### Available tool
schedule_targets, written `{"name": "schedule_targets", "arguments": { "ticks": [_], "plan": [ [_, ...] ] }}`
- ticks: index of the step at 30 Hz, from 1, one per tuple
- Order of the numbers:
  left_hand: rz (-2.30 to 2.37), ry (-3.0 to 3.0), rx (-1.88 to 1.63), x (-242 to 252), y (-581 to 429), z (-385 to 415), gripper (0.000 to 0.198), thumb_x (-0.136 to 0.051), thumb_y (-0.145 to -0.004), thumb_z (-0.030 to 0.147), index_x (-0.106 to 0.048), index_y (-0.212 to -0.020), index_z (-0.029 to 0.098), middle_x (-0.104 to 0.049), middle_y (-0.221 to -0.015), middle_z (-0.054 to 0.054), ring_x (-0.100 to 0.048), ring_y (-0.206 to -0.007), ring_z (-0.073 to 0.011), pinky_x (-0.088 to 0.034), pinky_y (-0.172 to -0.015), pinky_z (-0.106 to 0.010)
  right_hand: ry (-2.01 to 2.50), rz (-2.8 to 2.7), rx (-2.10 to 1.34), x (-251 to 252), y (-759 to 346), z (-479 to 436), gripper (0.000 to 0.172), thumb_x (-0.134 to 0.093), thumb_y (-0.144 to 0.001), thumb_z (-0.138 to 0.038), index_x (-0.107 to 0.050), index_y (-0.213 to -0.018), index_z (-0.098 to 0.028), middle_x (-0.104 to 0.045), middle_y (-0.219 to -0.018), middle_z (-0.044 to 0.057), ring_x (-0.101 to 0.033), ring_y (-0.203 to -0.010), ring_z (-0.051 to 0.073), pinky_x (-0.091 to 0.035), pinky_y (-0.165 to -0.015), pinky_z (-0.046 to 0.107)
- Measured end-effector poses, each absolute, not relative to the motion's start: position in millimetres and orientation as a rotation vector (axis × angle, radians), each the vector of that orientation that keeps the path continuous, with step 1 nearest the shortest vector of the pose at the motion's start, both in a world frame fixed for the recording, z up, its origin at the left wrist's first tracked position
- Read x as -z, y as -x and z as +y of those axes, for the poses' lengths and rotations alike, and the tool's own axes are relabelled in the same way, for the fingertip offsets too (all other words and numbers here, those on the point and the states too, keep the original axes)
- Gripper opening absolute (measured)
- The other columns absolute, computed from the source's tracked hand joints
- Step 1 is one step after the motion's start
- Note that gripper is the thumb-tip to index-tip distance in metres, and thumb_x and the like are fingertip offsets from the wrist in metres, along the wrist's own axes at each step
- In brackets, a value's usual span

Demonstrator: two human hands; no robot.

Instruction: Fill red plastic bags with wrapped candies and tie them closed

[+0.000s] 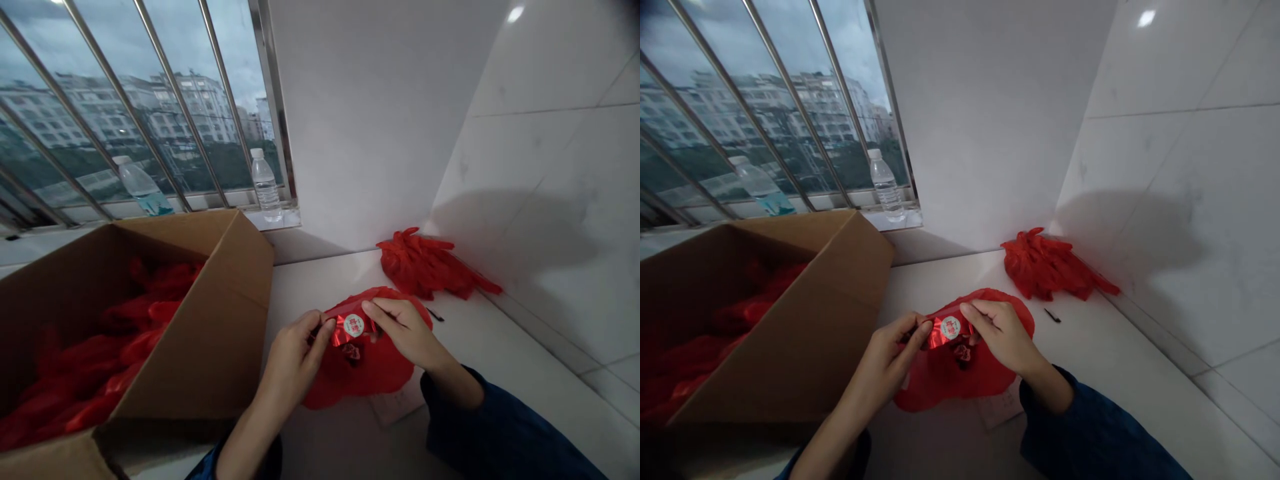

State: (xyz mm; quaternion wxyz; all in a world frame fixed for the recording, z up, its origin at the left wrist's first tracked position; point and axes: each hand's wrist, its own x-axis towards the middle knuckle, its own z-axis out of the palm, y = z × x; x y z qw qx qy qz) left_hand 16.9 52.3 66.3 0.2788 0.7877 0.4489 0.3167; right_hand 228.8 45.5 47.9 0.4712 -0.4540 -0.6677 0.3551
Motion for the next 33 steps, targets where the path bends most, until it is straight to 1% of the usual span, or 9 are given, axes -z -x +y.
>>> {"name": "schedule_targets", "arguments": {
  "ticks": [4, 10, 13, 15, 17, 20, 24, 28, 33],
  "plan": [
    [1.188, -2.102, -0.87, -68.9, -15.0, 52.1, 0.038, -0.042, -0.101, 0.043, -0.055, -0.076, 0.018, -0.055, -0.069, 0.001, -0.049, -0.065, -0.0144, -0.032, -0.062, -0.027, 1.124, -1.651, -0.792, -50.3, -228.1, 42.0, 0.046, -0.045, -0.101, -0.041, -0.052, -0.061, -0.02, -0.058, -0.055, -0.002, -0.054, -0.054, 0.011, -0.041, -0.057, 0.025],
    [1.18, -2.045, -0.884, -70.5, -17.8, 48.9, 0.041, -0.04, -0.102, 0.044, -0.05, -0.071, 0.018, -0.051, -0.065, 0.002, -0.047, -0.063, -0.0137, -0.032, -0.06, -0.026, 1.118, -1.609, -0.792, -53.3, -226.6, 41.5, 0.045, -0.047, -0.101, -0.039, -0.051, -0.061, -0.02, -0.056, -0.054, -0.003, -0.054, -0.053, 0.01, -0.041, -0.056, 0.024],
    [1.133, -1.984, -0.84, -69.7, -20.3, 46.9, 0.044, -0.037, -0.103, 0.045, -0.054, -0.073, 0.018, -0.056, -0.069, 0.001, -0.05, -0.065, -0.0145, -0.035, -0.063, -0.026, 1.123, -1.568, -0.836, -53.4, -225.7, 43.0, 0.043, -0.047, -0.1, -0.039, -0.053, -0.063, -0.02, -0.056, -0.055, -0.003, -0.056, -0.054, 0.011, -0.042, -0.056, 0.024],
    [1.059, -1.95, -0.813, -68.9, -22.0, 46.4, 0.04, -0.041, -0.102, 0.045, -0.06, -0.081, 0.017, -0.063, -0.077, -0.001, -0.056, -0.072, -0.0159, -0.039, -0.067, -0.025, 1.113, -1.558, -0.843, -53.4, -225.1, 43.7, 0.042, -0.046, -0.1, -0.039, -0.054, -0.063, -0.02, -0.057, -0.056, -0.003, -0.056, -0.054, 0.011, -0.043, -0.056, 0.023],
    [0.984, -1.935, -0.813, -68.5, -23.5, 46.7, 0.031, -0.05, -0.099, 0.041, -0.066, -0.089, 0.017, -0.069, -0.085, -0.002, -0.06, -0.079, -0.0173, -0.042, -0.071, -0.025, 1.101, -1.548, -0.845, -53.7, -224.7, 43.8, 0.041, -0.047, -0.1, -0.038, -0.055, -0.064, -0.02, -0.057, -0.056, -0.003, -0.056, -0.053, 0.011, -0.044, -0.055, 0.023],
    [0.902, -1.888, -0.851, -69.3, -24.9, 47.3, 0.023, -0.056, -0.096, 0.035, -0.069, -0.09, 0.017, -0.072, -0.086, -0.003, -0.061, -0.079, -0.0169, -0.044, -0.072, -0.024, 1.085, -1.525, -0.895, -53.7, -224.6, 43.3, 0.04, -0.048, -0.1, -0.039, -0.056, -0.065, -0.02, -0.058, -0.056, -0.003, -0.056, -0.052, 0.01, -0.044, -0.055, 0.022],
    [0.853, -1.762, -0.853, -71.9, -25.2, 46.5, 0.023, -0.057, -0.094, 0.033, -0.07, -0.087, 0.015, -0.071, -0.079, -0.003, -0.061, -0.071, -0.015, -0.045, -0.066, -0.022, 1.008, -1.46, -1.052, -49.7, -223.6, 43.8, 0.04, -0.049, -0.1, -0.042, -0.061, -0.069, -0.019, -0.059, -0.058, -0.002, -0.056, -0.053, 0.01, -0.044, -0.054, 0.022],
    [0.832, -1.701, -0.834, -74.3, -24.4, 46.2, 0.022, -0.058, -0.094, 0.032, -0.069, -0.09, 0.014, -0.07, -0.08, -0.003, -0.061, -0.071, -0.014, -0.046, -0.064, -0.021, 0.912, -1.36, -1.198, -43.7, -221.5, 45.7, 0.038, -0.052, -0.099, -0.045, -0.064, -0.073, -0.019, -0.06, -0.06, -0.001, -0.055, -0.052, 0.01, -0.043, -0.051, 0.022],
    [0.828, -1.767, -0.855, -74.8, -21.6, 47.5, 0.021, -0.055, -0.097, 0.031, -0.068, -0.089, 0.016, -0.065, -0.077, -0.001, -0.058, -0.074, -0.0132, -0.043, -0.069, -0.021, 0.964, -1.423, -1.108, -45.9, -221.7, 44.0, 0.039, -0.049, -0.1, -0.044, -0.061, -0.071, -0.019, -0.059, -0.059, -0.002, -0.056, -0.053, 0.011, -0.045, -0.056, 0.025]
  ]
}}
